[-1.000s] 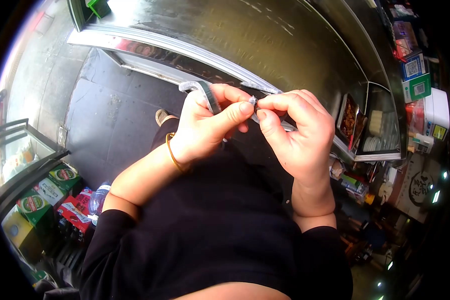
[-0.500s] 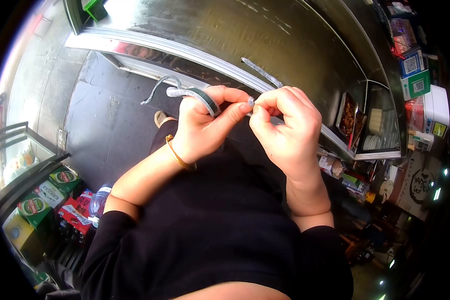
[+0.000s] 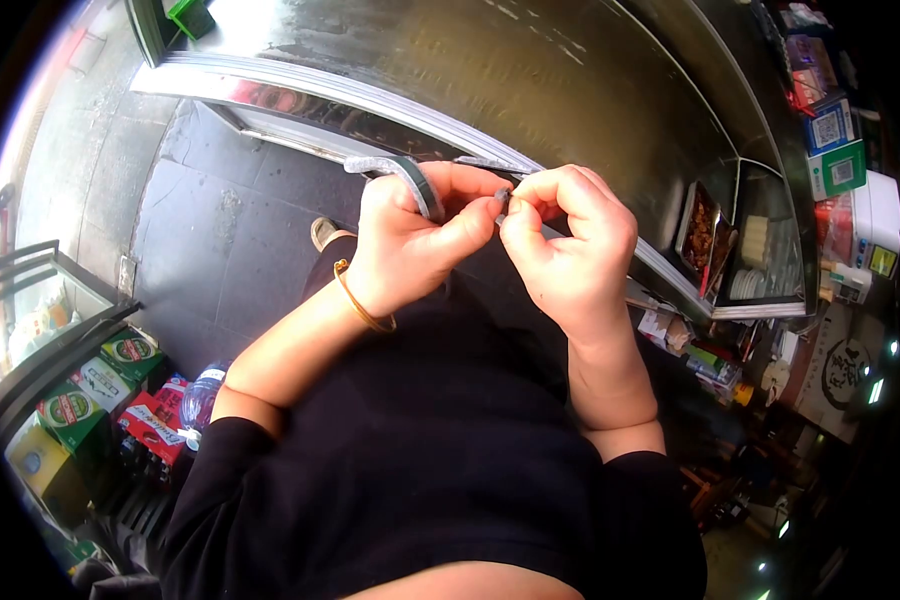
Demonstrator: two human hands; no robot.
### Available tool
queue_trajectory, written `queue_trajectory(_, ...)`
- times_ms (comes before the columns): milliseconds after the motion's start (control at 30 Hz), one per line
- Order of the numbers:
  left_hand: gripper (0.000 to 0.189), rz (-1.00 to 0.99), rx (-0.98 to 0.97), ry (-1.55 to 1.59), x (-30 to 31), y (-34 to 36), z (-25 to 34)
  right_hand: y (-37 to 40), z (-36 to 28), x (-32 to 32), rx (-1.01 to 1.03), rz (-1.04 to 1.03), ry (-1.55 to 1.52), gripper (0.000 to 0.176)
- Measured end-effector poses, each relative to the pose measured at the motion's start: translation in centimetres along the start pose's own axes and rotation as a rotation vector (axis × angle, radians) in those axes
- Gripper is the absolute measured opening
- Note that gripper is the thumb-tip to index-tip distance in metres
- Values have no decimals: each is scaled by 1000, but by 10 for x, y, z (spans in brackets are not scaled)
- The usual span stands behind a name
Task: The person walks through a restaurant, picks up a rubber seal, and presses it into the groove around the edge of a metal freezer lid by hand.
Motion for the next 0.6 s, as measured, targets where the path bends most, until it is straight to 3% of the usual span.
queue_trajectory(200, 14, 15, 105, 192, -1, -2, -3, 7, 12, -3, -219, -26, -338, 11)
queue_trajectory(333, 14, 6, 218, 265, 4, -5, -10, 9, 16, -4, -187, -1, -303, 9)
queue_trajectory(433, 10, 143, 239, 599, 6, -12, -18, 12, 15, 0, -153, 29, -393, 9)
queue_trajectory(600, 10, 218, 216, 783, 17, -15, -23, 10, 13, 2, 112, 152, -266, 7)
Point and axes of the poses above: each hand's wrist, its own y-axis away from the middle knuckle, its own x-axis out of the back of the hand, z = x × y, the point moved 2 cm from there along -y, towards the middle knuckle, and after that the axes turned 7 degrees about -z, right-handed, at the moved point
